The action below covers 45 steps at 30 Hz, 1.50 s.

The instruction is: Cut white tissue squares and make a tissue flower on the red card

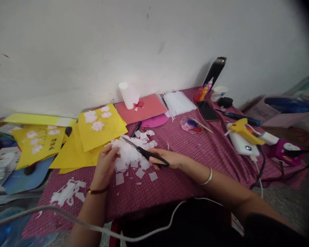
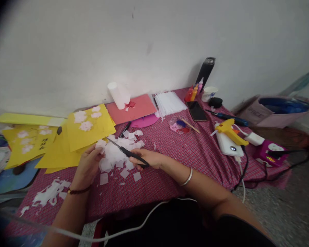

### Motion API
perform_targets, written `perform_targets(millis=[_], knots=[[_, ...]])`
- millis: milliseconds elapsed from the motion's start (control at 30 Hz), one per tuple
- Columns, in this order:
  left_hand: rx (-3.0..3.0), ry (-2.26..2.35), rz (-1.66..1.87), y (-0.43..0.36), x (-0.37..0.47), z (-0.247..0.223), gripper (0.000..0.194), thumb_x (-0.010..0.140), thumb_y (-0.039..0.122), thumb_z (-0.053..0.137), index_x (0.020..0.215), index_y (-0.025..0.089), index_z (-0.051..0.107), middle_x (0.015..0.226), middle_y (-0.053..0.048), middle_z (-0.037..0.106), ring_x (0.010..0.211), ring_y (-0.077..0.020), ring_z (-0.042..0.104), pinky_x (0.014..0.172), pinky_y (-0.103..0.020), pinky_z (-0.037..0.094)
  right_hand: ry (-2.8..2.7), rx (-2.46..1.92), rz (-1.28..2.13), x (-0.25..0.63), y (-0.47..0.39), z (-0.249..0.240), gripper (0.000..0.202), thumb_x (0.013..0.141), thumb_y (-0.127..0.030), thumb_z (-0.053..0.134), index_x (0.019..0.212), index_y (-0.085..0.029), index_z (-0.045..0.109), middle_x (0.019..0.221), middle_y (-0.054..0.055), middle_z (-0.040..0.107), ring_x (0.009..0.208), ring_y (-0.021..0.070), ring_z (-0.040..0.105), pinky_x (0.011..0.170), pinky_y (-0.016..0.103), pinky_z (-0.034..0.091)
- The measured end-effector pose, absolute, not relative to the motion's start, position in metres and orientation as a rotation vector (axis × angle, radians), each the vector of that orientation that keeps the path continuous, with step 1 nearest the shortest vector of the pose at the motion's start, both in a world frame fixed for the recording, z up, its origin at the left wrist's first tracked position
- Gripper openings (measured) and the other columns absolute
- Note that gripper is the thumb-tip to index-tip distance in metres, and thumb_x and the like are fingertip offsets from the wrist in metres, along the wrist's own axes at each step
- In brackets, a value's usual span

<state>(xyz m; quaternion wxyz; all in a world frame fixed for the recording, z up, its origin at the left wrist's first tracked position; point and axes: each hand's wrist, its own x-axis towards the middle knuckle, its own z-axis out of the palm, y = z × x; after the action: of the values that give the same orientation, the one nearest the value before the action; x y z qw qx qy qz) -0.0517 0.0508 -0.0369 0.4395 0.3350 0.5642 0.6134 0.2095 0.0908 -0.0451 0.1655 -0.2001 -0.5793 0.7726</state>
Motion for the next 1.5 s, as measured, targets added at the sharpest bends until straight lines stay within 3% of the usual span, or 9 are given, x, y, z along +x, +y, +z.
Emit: perform_targets(millis=[267,467,733,867,1000,1100,1233,1367,1500], knots=[[0.853,1.468,1.438,0.048,-0.055,-0.031,0.023,0.062,0.030,0.077,0.061,0.017,0.058,0.054,0.006,0.051,0.048,-0.0070,0.043,0.047,-0.020,0.033,-2.063,-0.688,1.968,0.212,0.091,-0.037,0.061,0.081,-0.053,0.073,0.123,-0.012,0.054,0.084,-0.001,0.053,0.069,0.0098,0.048,0.064,0.024,0.042],[0.983,1.558,1.257,0.048,-0.051,-0.033,0.013,0.062,0.027,0.067,0.059,0.018,0.059,0.049,0.005,0.050,0.046,-0.0078,0.040,0.047,-0.021,0.031,-2.319,-0.928,1.407,0.207,0.083,-0.029,0.049,0.078,-0.038,0.076,0.121,-0.016,0.065,0.100,0.006,0.069,0.085,0.0186,0.061,0.077,0.030,0.046],[0.999,1.586,1.163,0.047,-0.045,-0.031,0.013,0.060,0.027,0.065,0.056,0.018,0.057,0.047,0.004,0.050,0.045,-0.0081,0.040,0.046,-0.021,0.031,-2.394,-0.858,1.172,0.206,0.083,-0.033,0.037,0.083,-0.033,0.071,0.116,-0.016,0.068,0.104,0.008,0.072,0.087,0.0194,0.062,0.077,0.028,0.045],[0.995,1.595,1.164,0.047,-0.048,-0.033,0.020,0.064,0.031,0.070,0.056,0.018,0.057,0.048,0.004,0.051,0.045,-0.0078,0.042,0.046,-0.020,0.032,-2.354,-0.872,1.290,0.207,0.086,-0.035,0.028,0.085,-0.026,0.068,0.111,-0.015,0.069,0.094,0.006,0.071,0.081,0.0171,0.060,0.073,0.027,0.043],[0.931,1.517,1.342,0.047,-0.051,-0.030,0.016,0.065,0.028,0.075,0.068,0.017,0.064,0.057,0.004,0.055,0.049,-0.0062,0.047,0.048,-0.017,0.038,-2.155,-0.790,1.689,0.209,0.091,-0.037,0.045,0.083,-0.039,0.073,0.119,-0.014,0.061,0.084,0.001,0.061,0.072,0.0128,0.053,0.066,0.024,0.042],[0.849,1.423,1.542,0.047,-0.055,-0.024,0.040,0.059,0.019,0.080,0.097,0.021,0.070,0.090,0.001,0.068,0.064,-0.0082,0.062,0.054,-0.017,0.047,-2.036,-0.572,1.956,0.212,0.096,-0.038,0.054,0.084,-0.054,0.071,0.116,-0.013,0.055,0.083,-0.001,0.054,0.070,0.0104,0.049,0.064,0.024,0.043],[0.837,1.353,1.593,0.045,-0.058,-0.017,0.058,0.058,0.017,0.081,0.114,0.027,0.068,0.125,-0.004,0.065,0.081,-0.0147,0.072,0.059,-0.020,0.054,-1.808,-0.318,2.253,0.216,0.099,-0.045,0.062,0.084,-0.073,0.059,0.102,-0.014,0.052,0.083,0.001,0.054,0.066,0.0092,0.053,0.060,0.023,0.045],[0.858,1.351,1.513,0.043,-0.057,-0.016,0.051,0.061,0.020,0.081,0.110,0.023,0.069,0.120,-0.006,0.069,0.079,-0.0154,0.072,0.060,-0.021,0.054,-1.542,-0.263,2.392,0.218,0.101,-0.051,0.071,0.078,-0.077,0.063,0.110,-0.014,0.053,0.083,0.001,0.057,0.061,0.0090,0.053,0.053,0.022,0.043],[0.870,1.426,1.493,0.043,-0.058,-0.017,0.030,0.065,0.026,0.079,0.091,0.016,0.071,0.089,-0.003,0.074,0.064,-0.0111,0.066,0.060,-0.021,0.052,-1.427,-0.486,2.259,0.235,0.111,-0.039,0.065,0.080,-0.072,0.063,0.113,-0.017,0.054,0.083,0.002,0.059,0.062,0.0103,0.053,0.055,0.024,0.043]])
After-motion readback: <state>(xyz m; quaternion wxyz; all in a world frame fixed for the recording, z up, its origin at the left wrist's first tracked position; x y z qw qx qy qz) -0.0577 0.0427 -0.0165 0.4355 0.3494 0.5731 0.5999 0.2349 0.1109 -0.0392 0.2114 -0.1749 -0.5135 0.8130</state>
